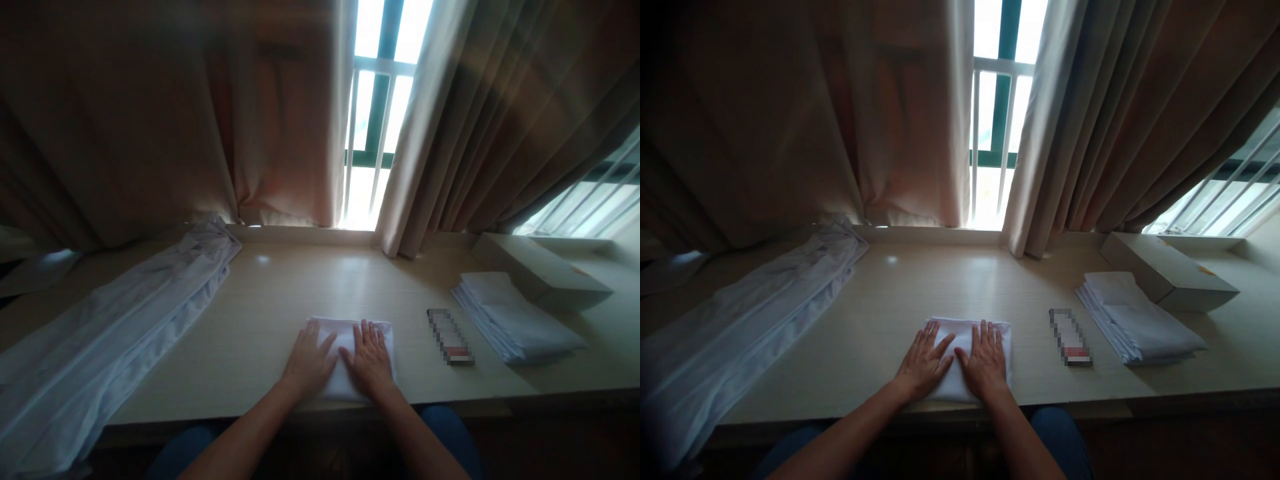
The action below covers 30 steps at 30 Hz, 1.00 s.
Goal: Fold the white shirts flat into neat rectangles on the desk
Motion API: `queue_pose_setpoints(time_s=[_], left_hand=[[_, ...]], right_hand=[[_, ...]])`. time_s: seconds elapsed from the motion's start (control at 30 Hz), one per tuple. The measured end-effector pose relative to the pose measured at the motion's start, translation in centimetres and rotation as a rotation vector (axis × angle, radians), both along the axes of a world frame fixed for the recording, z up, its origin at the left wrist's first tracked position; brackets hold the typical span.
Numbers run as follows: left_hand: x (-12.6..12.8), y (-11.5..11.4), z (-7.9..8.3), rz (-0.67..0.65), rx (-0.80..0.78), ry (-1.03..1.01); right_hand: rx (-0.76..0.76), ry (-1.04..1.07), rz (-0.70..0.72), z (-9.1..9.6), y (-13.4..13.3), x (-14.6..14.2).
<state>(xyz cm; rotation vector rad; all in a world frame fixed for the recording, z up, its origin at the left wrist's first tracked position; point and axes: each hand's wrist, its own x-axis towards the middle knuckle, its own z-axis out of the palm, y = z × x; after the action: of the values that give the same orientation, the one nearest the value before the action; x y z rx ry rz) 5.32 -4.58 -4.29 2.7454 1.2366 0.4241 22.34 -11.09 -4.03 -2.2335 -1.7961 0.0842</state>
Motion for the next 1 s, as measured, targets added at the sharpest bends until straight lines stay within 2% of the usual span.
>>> queue_pose_setpoints(time_s=[0.17, 0.3, 0.43, 0.57, 0.77, 1.0], left_hand=[[0.1, 0.0, -0.4, 0.044, -0.004, 0.022], [0.0, 1.0, -0.3, 0.058, -0.056, 0.038], [-0.1, 2.5, -0.2, 0.133, -0.15, 0.045], [0.1, 3.1, -0.8, 0.198, -0.156, 0.046], [0.3, 3.1, -1.4, 0.232, -0.145, 0.078], [0.2, 1.8, -1.4, 0.287, -0.136, 0.076]], right_hand=[[0.005, -0.048, -0.166, -0.3, 0.1, 1.3], [-0.011, -0.053, -0.209, -0.6, 0.3, 1.5], [-0.034, -0.018, -0.187, -0.9, 0.5, 1.7], [-0.056, -0.012, -0.181, -1.0, 1.1, 1.9], [-0.058, 0.005, -0.155, -1.0, 1.5, 2.2], [-0.111, 0.073, -0.075, 0.2, 0.4, 3.2]])
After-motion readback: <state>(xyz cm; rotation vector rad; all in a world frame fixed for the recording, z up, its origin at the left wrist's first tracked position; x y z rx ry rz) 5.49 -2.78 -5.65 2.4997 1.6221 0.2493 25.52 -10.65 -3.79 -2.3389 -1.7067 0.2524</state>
